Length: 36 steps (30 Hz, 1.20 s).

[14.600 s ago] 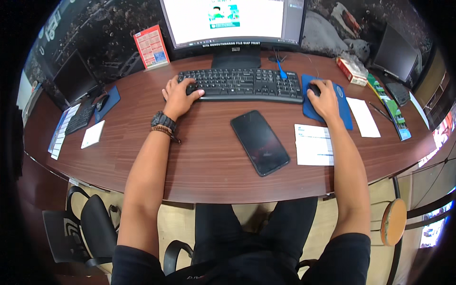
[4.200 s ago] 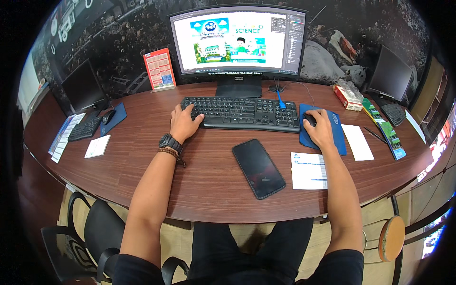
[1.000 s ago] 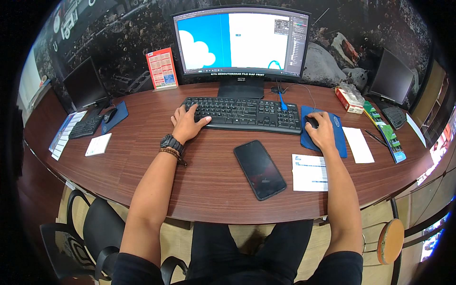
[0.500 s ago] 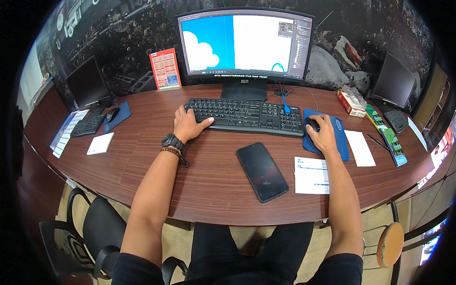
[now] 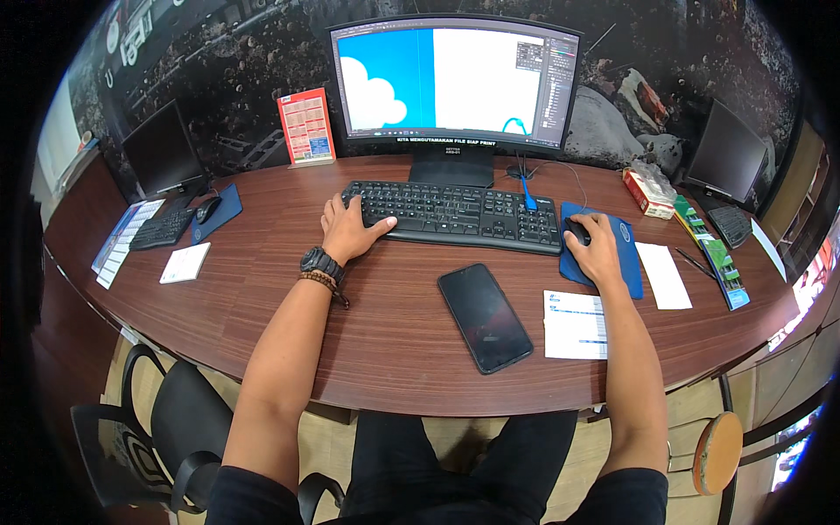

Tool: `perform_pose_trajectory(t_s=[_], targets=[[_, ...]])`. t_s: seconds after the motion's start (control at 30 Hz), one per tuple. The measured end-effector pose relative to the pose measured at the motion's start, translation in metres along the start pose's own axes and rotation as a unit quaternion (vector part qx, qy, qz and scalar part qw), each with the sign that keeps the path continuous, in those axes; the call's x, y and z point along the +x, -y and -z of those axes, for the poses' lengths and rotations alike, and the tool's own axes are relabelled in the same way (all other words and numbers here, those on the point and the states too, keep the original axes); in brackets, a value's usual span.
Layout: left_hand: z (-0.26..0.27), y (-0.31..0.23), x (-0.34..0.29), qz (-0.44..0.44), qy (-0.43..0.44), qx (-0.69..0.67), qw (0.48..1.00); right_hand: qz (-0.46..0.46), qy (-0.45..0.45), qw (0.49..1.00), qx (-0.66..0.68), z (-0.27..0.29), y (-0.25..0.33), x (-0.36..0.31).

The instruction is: Designing a poster/graphic using design software on a computer.

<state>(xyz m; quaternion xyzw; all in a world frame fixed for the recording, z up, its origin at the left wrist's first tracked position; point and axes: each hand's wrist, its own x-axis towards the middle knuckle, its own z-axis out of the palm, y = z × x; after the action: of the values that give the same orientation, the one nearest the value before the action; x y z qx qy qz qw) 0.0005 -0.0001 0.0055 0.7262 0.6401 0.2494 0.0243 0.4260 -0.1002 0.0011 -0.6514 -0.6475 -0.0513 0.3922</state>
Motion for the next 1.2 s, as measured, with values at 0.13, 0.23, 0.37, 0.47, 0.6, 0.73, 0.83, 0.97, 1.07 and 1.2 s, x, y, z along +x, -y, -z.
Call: perform_pose_trajectory(t_s=[0.13, 0.23, 0.37, 0.47, 0.6, 0.73, 0.83, 0.97, 1.07, 1.2], targets=[[0.001, -0.001, -0.001, -0.001, 0.001, -0.004, 1.000, 0.007, -0.002, 1.000, 0.000, 0.000, -0.003, 0.000], [-0.001, 0.002, -0.001, -0.002, -0.003, -0.002, 1.000, 0.007, -0.001, 1.000, 0.002, -0.002, -0.001, -0.001], [-0.001, -0.002, -0.001, -0.004, -0.011, 0.013, 1.000, 0.010, -0.007, 1.000, -0.008, 0.000, -0.002, 0.000], [0.000, -0.002, 0.000, -0.030, -0.026, -0.002, 0.999, 0.017, -0.011, 1.000, -0.018, 0.001, 0.006, -0.001], [0.003, -0.002, 0.000, -0.032, -0.028, -0.014, 0.999, 0.183, -0.056, 0.978, -0.087, 0.000, 0.040, 0.013], [0.007, -0.002, -0.001, -0.028, -0.007, -0.008, 1.000, 0.205, 0.085, 0.975, 0.002, -0.048, 0.094, 0.040], [0.002, 0.000, -0.002, -0.035, -0.019, -0.012, 0.999, 0.181, 0.159, 0.970, 0.026, -0.104, 0.120, 0.059], [0.001, -0.003, -0.003, -0.041, -0.029, -0.024, 0.998, 0.135, 0.142, 0.980, -0.030, -0.142, 0.147, 0.068], [0.000, -0.004, -0.002, -0.038, -0.029, -0.022, 0.999, 0.109, 0.161, 0.979, -0.066, -0.147, 0.151, 0.070], [0.000, 0.000, -0.002, -0.030, -0.025, -0.017, 0.999, 0.136, 0.134, 0.980, -0.049, -0.132, 0.141, 0.066]])
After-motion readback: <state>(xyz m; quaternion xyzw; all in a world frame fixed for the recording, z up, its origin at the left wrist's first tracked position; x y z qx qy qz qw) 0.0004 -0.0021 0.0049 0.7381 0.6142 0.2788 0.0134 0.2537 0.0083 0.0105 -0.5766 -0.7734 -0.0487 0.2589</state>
